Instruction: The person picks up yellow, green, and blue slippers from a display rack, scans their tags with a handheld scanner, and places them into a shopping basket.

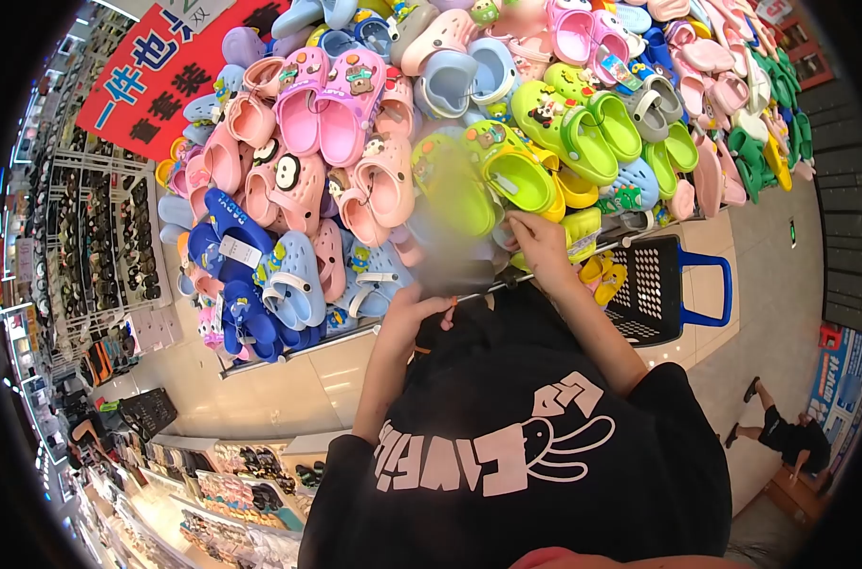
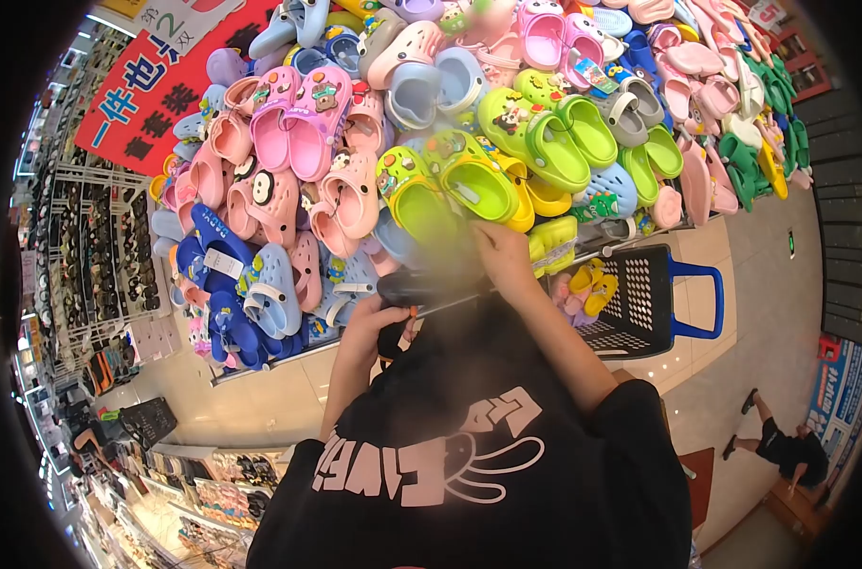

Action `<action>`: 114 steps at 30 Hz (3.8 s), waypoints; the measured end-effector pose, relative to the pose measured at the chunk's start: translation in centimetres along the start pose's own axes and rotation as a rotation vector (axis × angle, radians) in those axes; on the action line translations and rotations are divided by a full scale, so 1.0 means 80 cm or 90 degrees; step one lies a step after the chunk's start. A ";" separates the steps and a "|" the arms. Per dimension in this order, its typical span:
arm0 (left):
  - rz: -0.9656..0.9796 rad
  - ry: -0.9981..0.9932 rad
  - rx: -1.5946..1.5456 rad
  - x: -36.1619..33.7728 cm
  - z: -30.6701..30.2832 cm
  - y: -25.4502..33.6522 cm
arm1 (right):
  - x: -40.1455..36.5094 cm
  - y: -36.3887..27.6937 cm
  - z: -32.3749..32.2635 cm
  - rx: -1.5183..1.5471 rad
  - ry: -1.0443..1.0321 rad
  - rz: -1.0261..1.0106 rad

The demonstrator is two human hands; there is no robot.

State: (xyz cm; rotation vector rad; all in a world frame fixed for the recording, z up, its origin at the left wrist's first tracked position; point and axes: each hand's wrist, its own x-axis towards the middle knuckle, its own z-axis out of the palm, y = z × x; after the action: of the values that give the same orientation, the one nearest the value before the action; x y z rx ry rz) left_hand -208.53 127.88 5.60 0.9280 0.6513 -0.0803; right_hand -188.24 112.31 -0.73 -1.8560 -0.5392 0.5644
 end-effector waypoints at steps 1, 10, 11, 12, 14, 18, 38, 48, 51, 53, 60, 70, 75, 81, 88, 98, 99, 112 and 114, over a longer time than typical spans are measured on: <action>0.008 -0.002 0.001 0.000 0.001 0.000 | 0.001 0.003 0.001 0.000 0.001 -0.001; 0.015 -0.017 0.014 0.003 0.015 0.010 | 0.009 -0.018 0.018 0.223 -0.083 0.093; 0.015 -0.017 0.014 0.003 0.015 0.010 | 0.006 -0.021 0.016 0.324 -0.095 0.143; 0.018 -0.020 0.012 0.002 0.014 0.009 | 0.004 -0.029 0.014 0.425 -0.107 0.193; 0.023 -0.021 0.012 0.002 0.012 0.010 | 0.000 -0.049 0.011 0.495 -0.099 0.218; 0.010 -0.012 -0.011 0.001 0.007 0.006 | -0.001 -0.054 0.011 0.488 -0.071 0.235; 0.241 0.225 0.447 -0.054 0.050 0.045 | -0.003 -0.064 -0.005 0.421 -0.075 0.152; 0.415 0.239 0.575 -0.043 0.061 0.049 | -0.002 -0.088 -0.003 0.561 -0.033 0.194; 0.425 0.223 0.602 -0.040 0.065 0.053 | -0.003 -0.084 -0.003 0.547 -0.042 0.187; 0.425 0.212 0.618 -0.039 0.068 0.055 | -0.004 -0.083 -0.004 0.545 -0.043 0.185; 0.441 0.231 0.681 -0.034 0.067 0.054 | -0.006 -0.084 -0.003 0.554 -0.033 0.181; 0.221 0.318 0.433 -0.056 0.032 0.047 | -0.009 -0.121 -0.041 -0.306 0.049 -0.130; 0.200 0.322 0.402 -0.063 0.012 0.037 | 0.040 -0.118 -0.022 -0.509 0.081 -0.214; 0.233 0.294 0.445 -0.071 0.023 0.038 | 0.060 -0.135 0.016 -0.648 0.015 -0.178; 0.232 0.277 0.433 -0.074 0.021 0.029 | 0.032 -0.157 0.019 -0.723 -0.011 -0.348; 0.276 0.275 0.475 -0.074 0.043 0.004 | 0.075 -0.093 0.018 -0.506 0.036 -0.201; 0.275 0.266 0.476 -0.077 0.049 0.005 | 0.070 -0.081 -0.001 -0.509 0.042 -0.195; 0.162 0.059 0.486 -0.050 0.200 -0.024 | -0.115 0.032 -0.217 0.272 0.240 0.009; 0.156 0.028 0.534 -0.048 0.223 -0.037 | -0.146 0.048 -0.227 0.293 0.271 0.023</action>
State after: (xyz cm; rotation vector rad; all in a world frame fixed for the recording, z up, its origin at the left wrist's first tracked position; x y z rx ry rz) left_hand -203.89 111.64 13.18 1.8157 0.5363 -0.1178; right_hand -185.93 90.78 2.90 -1.4839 -0.0785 0.2713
